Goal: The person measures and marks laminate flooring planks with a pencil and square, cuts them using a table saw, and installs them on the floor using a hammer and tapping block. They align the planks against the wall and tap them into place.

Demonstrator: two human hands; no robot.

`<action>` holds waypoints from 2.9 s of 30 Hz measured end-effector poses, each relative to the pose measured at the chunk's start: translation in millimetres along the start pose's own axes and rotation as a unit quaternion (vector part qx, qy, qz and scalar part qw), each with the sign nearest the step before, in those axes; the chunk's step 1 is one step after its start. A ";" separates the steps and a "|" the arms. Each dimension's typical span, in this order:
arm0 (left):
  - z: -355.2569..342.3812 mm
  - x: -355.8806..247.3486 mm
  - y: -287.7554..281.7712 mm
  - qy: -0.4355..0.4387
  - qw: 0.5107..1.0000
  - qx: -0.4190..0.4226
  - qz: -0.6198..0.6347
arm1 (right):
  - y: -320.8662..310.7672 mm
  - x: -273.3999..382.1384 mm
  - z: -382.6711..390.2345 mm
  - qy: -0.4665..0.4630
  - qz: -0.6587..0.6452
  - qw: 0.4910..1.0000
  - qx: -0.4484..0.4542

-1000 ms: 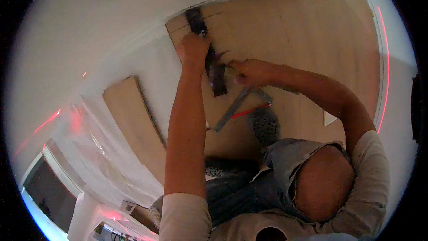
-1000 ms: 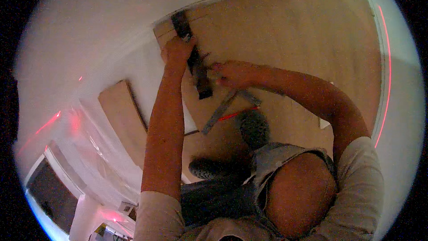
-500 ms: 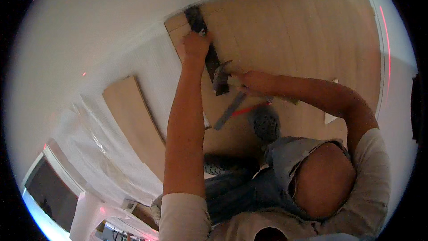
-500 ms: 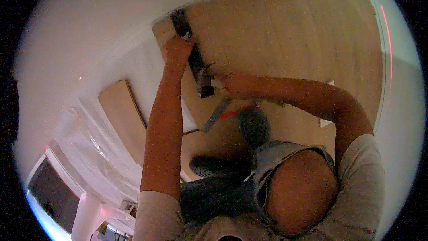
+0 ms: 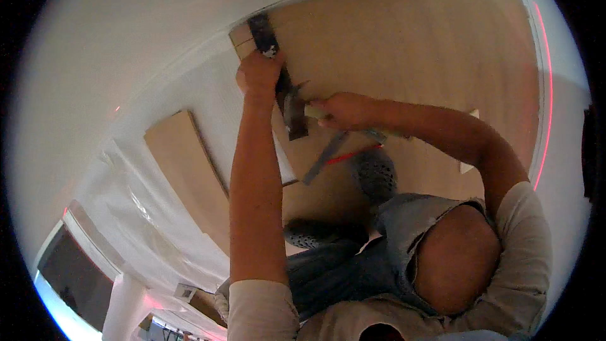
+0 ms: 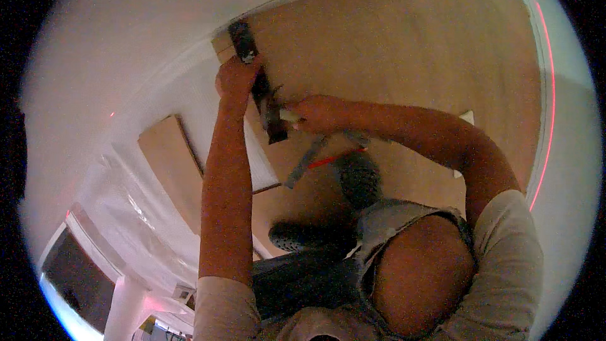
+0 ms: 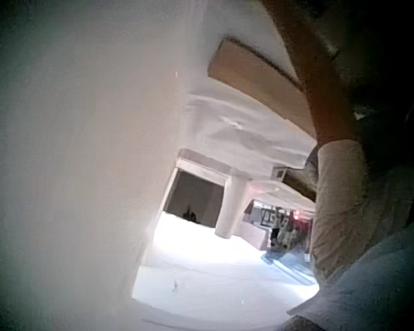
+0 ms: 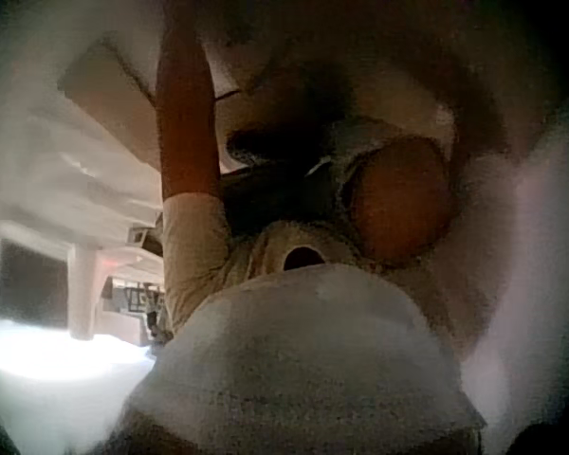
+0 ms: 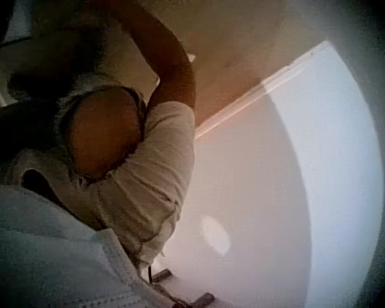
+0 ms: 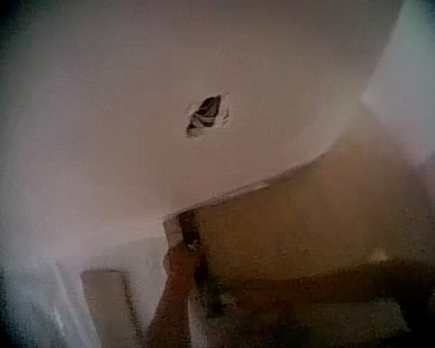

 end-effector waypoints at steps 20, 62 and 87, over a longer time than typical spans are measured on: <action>2.6 10.7 5.5 -0.015 1.000 -0.006 0.006 | 3.4 4.8 -10.8 0.038 -0.013 0.999 -0.036; 5.7 -77.4 7.9 0.022 0.999 -0.015 -0.029 | -32.5 -28.5 48.6 0.052 0.063 0.996 -0.031; -22.1 15.1 -13.7 0.188 0.933 -0.305 -0.028 | -0.6 -108.9 135.8 0.308 -0.143 0.913 -0.226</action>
Point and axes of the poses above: each hand's wrist, its own z-axis away from the middle knuckle, its own y-axis out of the palm, x = y × z, the point moved 8 cm from there along -z, towards the middle knuckle, and after that the axes turned 6 degrees about -z, right-handed, at the moved point
